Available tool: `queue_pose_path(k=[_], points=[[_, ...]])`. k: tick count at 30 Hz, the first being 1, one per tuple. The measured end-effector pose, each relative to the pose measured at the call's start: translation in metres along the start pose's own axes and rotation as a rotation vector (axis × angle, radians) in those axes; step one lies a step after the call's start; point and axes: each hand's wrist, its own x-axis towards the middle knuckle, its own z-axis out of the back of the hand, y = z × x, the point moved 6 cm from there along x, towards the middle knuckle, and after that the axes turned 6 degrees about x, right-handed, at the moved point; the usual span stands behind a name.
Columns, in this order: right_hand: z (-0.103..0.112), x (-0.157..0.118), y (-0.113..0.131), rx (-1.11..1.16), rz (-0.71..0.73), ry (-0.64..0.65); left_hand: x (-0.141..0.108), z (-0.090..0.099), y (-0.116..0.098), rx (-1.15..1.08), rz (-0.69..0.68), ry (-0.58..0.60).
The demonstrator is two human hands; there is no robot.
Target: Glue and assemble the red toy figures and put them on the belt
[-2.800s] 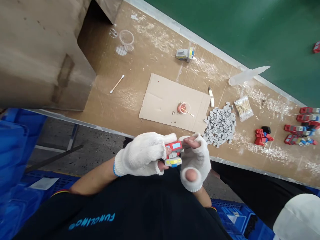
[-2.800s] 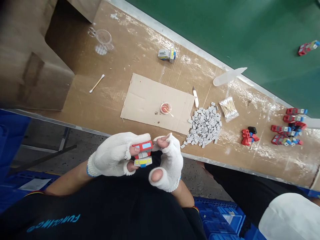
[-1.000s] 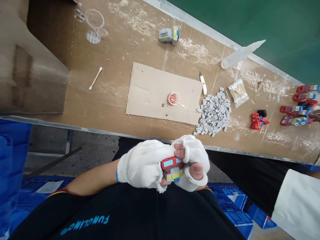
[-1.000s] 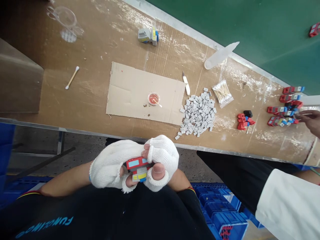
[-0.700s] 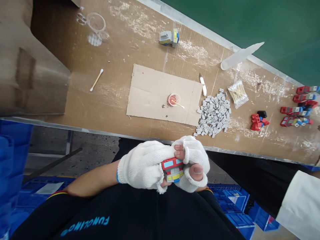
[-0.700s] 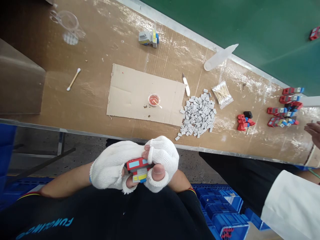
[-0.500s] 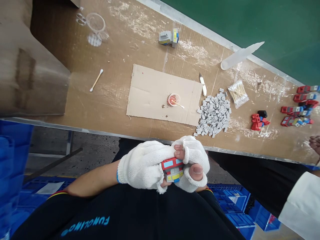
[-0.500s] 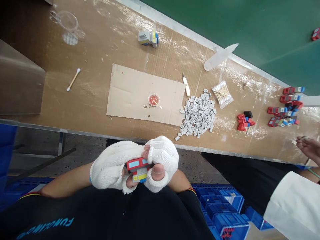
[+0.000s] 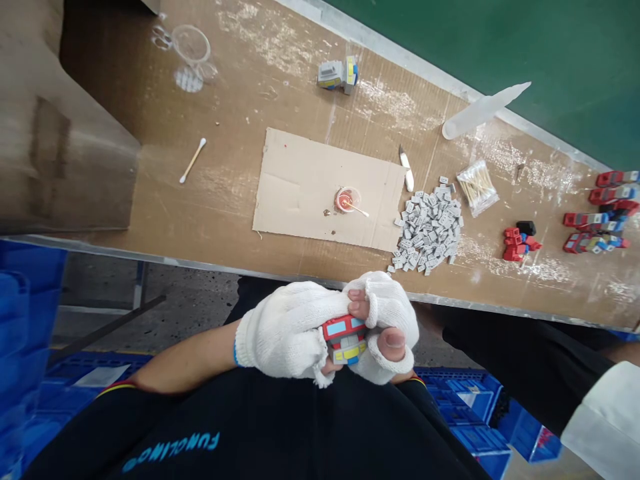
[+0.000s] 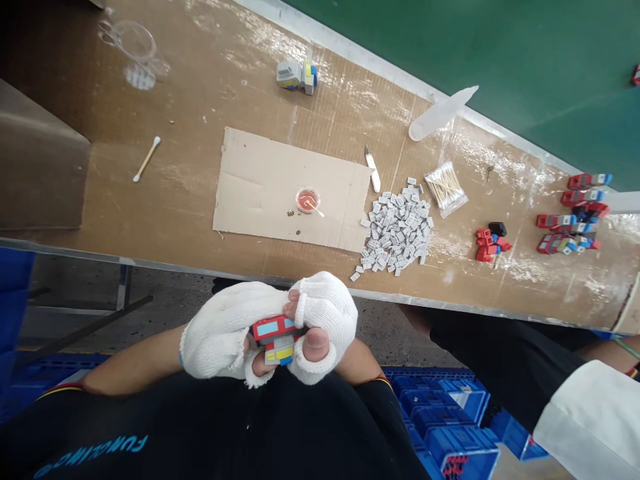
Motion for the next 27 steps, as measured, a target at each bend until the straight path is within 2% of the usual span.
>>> queue_pose_path(k=[4,9,14,21,27], points=[[0.000,-0.002,-0.001,-0.048,-0.006,0.005,-0.002,-0.002,0.002,-0.053,0.014,0.022],[-0.001,-0.002,-0.002,-0.037,-0.007,-0.005,-0.002,-0.002,0.005,-0.052,0.029,-0.024],[-0.002,0.001,-0.002,-0.004,-0.015,0.016,-0.003,-0.004,0.006,-0.093,0.045,0.012],[-0.001,-0.001,-0.003,-0.009,-0.034,-0.042,-0.009,-0.010,0.011,-0.169,0.117,0.075],[0.001,-0.009,-0.004,0.021,-0.033,-0.050,-0.016,-0.012,0.013,-0.127,0.117,0.051]])
